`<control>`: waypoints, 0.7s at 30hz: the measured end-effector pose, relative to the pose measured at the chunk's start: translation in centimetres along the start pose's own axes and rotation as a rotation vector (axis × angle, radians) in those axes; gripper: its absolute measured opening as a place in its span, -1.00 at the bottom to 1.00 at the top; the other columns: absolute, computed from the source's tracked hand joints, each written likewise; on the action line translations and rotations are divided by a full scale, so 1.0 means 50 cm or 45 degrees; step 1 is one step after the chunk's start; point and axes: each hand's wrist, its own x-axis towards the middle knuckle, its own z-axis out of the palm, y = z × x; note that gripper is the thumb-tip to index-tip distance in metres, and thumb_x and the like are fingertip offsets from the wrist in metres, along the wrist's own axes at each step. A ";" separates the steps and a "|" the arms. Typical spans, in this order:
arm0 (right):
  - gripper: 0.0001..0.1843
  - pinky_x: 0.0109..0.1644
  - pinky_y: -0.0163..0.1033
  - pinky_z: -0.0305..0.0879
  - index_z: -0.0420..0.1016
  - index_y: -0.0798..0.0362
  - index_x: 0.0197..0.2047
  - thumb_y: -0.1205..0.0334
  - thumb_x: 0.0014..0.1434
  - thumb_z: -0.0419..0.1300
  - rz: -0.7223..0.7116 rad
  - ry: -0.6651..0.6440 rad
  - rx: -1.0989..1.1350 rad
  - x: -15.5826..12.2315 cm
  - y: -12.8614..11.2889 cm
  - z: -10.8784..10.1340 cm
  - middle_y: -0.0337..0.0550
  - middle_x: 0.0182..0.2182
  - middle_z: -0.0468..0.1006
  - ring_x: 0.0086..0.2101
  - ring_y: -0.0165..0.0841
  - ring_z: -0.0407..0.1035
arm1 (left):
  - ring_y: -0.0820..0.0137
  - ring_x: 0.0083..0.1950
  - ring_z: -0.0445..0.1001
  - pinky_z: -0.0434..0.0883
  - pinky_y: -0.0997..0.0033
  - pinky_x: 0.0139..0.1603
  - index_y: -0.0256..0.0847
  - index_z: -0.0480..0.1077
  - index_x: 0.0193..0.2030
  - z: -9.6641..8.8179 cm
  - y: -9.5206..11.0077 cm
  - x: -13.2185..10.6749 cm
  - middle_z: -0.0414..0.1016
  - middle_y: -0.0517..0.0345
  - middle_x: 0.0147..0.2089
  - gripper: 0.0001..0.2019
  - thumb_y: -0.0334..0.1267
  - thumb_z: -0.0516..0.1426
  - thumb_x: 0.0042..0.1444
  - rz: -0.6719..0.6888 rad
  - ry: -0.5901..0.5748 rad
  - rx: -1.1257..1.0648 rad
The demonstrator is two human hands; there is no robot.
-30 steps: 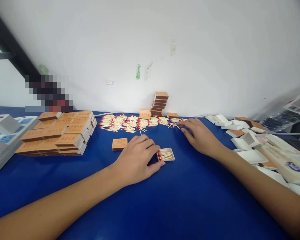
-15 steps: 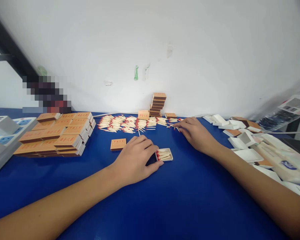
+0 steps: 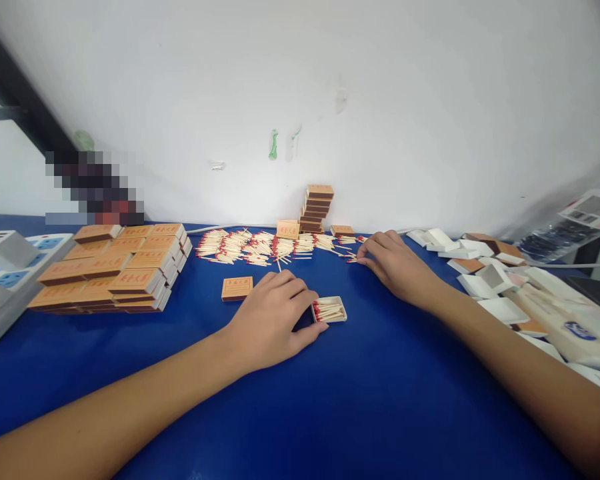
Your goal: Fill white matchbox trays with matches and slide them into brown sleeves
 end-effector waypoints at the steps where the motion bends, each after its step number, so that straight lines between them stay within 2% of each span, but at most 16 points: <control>1: -0.77 0.04 0.12 0.37 0.48 -0.04 -0.16 0.15 0.50 0.03 0.003 -0.004 0.001 0.001 -0.002 -0.001 0.10 -0.15 0.54 -0.10 0.00 0.34 | 0.13 0.01 0.55 0.46 0.06 0.02 -0.24 0.57 0.06 0.000 0.000 0.000 0.65 0.01 -0.07 -0.71 -0.07 0.27 0.39 -0.003 -0.001 -0.002; 9: -0.78 0.06 0.11 0.37 0.39 -0.06 -0.16 0.13 0.53 0.01 0.008 -0.012 0.169 -0.003 -0.043 -0.015 0.04 -0.13 0.53 -0.08 -0.03 0.35 | 0.13 0.02 0.55 0.47 0.05 0.06 -0.25 0.57 0.06 -0.001 -0.002 0.001 0.65 0.01 -0.08 -0.71 -0.07 0.28 0.37 -0.022 0.013 0.003; 13: -0.80 0.18 0.18 0.32 0.40 -0.07 -0.14 0.14 0.54 0.02 -0.058 -0.090 0.226 -0.010 -0.068 -0.016 0.00 -0.13 0.54 -0.06 -0.06 0.40 | 0.13 0.02 0.55 0.47 0.04 0.07 -0.25 0.57 0.06 -0.001 -0.003 0.001 0.65 0.01 -0.07 -0.70 -0.08 0.29 0.37 -0.033 0.014 0.009; 15: -0.81 0.22 0.19 0.30 0.41 -0.07 -0.13 0.12 0.54 0.04 -0.057 -0.110 0.250 -0.012 -0.071 -0.017 -0.01 -0.12 0.55 -0.04 -0.07 0.42 | 0.13 0.02 0.55 0.47 0.04 0.07 -0.25 0.57 0.06 -0.002 -0.003 0.001 0.66 0.00 -0.07 -0.70 -0.07 0.29 0.37 -0.034 0.011 0.015; 21: -0.77 0.10 0.14 0.36 0.46 -0.08 -0.15 0.02 0.50 0.09 -0.014 -0.136 0.249 -0.015 -0.052 -0.030 0.00 -0.12 0.59 -0.06 -0.04 0.45 | 0.12 0.02 0.55 0.47 0.04 0.07 -0.24 0.57 0.07 -0.003 -0.002 0.002 0.66 0.00 -0.08 -0.70 -0.07 0.29 0.37 -0.037 -0.003 0.015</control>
